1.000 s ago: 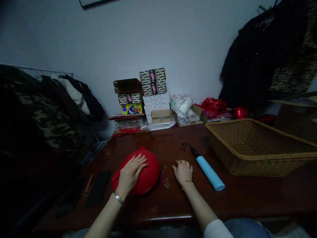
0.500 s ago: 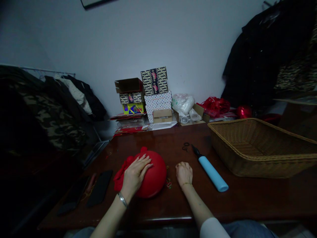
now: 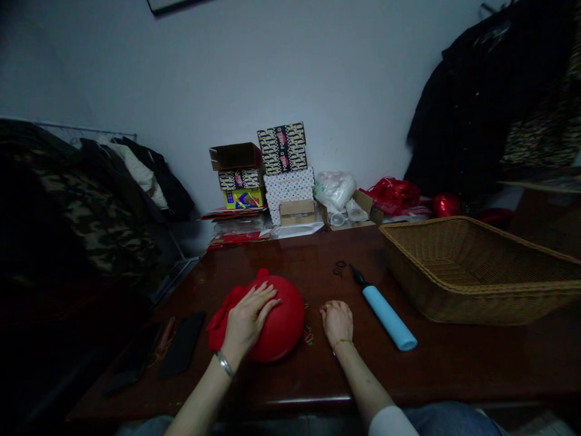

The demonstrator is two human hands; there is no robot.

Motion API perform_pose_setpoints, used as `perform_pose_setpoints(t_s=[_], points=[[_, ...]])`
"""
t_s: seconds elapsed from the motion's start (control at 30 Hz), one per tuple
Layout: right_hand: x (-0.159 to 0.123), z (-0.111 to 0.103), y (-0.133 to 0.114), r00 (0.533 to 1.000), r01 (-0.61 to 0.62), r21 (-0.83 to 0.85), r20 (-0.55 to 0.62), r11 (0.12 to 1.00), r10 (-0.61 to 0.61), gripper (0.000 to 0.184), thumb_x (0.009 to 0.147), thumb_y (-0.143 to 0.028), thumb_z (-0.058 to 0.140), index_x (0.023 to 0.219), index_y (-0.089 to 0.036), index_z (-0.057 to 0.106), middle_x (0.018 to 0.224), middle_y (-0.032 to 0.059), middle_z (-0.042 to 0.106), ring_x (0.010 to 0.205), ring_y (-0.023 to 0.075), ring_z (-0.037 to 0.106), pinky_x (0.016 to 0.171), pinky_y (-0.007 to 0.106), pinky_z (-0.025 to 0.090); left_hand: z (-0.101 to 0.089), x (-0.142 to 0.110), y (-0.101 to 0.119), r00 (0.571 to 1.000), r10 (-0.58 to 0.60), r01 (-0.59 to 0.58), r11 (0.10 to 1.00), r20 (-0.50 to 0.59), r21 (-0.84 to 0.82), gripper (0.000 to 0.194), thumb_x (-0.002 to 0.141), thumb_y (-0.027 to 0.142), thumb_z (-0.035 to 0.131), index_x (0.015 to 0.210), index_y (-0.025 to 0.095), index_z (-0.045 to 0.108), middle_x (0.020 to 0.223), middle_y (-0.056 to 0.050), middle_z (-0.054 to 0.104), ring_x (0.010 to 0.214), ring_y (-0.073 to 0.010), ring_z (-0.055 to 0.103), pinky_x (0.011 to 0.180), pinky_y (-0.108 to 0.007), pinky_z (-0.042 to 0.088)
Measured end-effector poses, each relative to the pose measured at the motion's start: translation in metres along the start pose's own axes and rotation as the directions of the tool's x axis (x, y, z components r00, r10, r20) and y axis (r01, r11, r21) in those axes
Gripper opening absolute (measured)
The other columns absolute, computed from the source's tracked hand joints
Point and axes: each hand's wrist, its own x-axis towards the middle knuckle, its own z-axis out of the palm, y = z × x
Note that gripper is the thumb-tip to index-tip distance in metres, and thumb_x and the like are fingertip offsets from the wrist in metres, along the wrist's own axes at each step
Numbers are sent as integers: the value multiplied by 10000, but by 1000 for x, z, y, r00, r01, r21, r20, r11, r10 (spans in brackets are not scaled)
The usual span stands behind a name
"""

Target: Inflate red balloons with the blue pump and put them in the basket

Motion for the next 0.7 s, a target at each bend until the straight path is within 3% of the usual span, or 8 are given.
perform_pose_setpoints(t_s=[0.13,0.27,0.4,0.5,0.7], points=[[3,-8,-7,998,10,93,-66,996,-4,255,839,-315,429,739,-208,638,846,74,647,878,221,516,809,355,381,0,0,-1,1000,-19,19,1000,1,-7,219,833,257,573,1021,201,670,1050,-54,682,1019,-204,617,945,-410,475],[17,-35,-33,990,51,213,-142,976,-21,354,880,-404,348,843,-187,626,864,91,638,859,224,536,789,367,409,-1,1,1,999,-41,41,999,3,-23,224,836,274,567,1021,205,673,1045,-51,682,1015,-204,618,938,-406,482],[28,-70,-80,973,225,336,-129,915,-192,321,888,-436,376,917,-227,618,894,41,635,846,170,559,774,305,436,-1,3,3,997,-71,72,996,16,-43,243,847,273,549,1054,219,664,1069,-45,672,1036,-205,606,949,-408,475],[23,-90,-109,928,366,387,-85,846,-363,226,878,-392,445,851,-259,625,850,6,637,836,151,554,773,279,438,-1,2,2,995,-93,95,994,37,-49,265,854,273,536,1091,231,649,1089,-41,662,1054,-202,596,958,-399,469],[12,-100,-122,871,472,372,-59,799,-487,175,878,-321,472,816,-248,619,806,17,633,826,173,518,773,322,419,-5,1,2,990,-123,127,990,67,-68,342,860,234,522,1194,286,581,1169,-9,620,1107,-193,559,957,-380,471]])
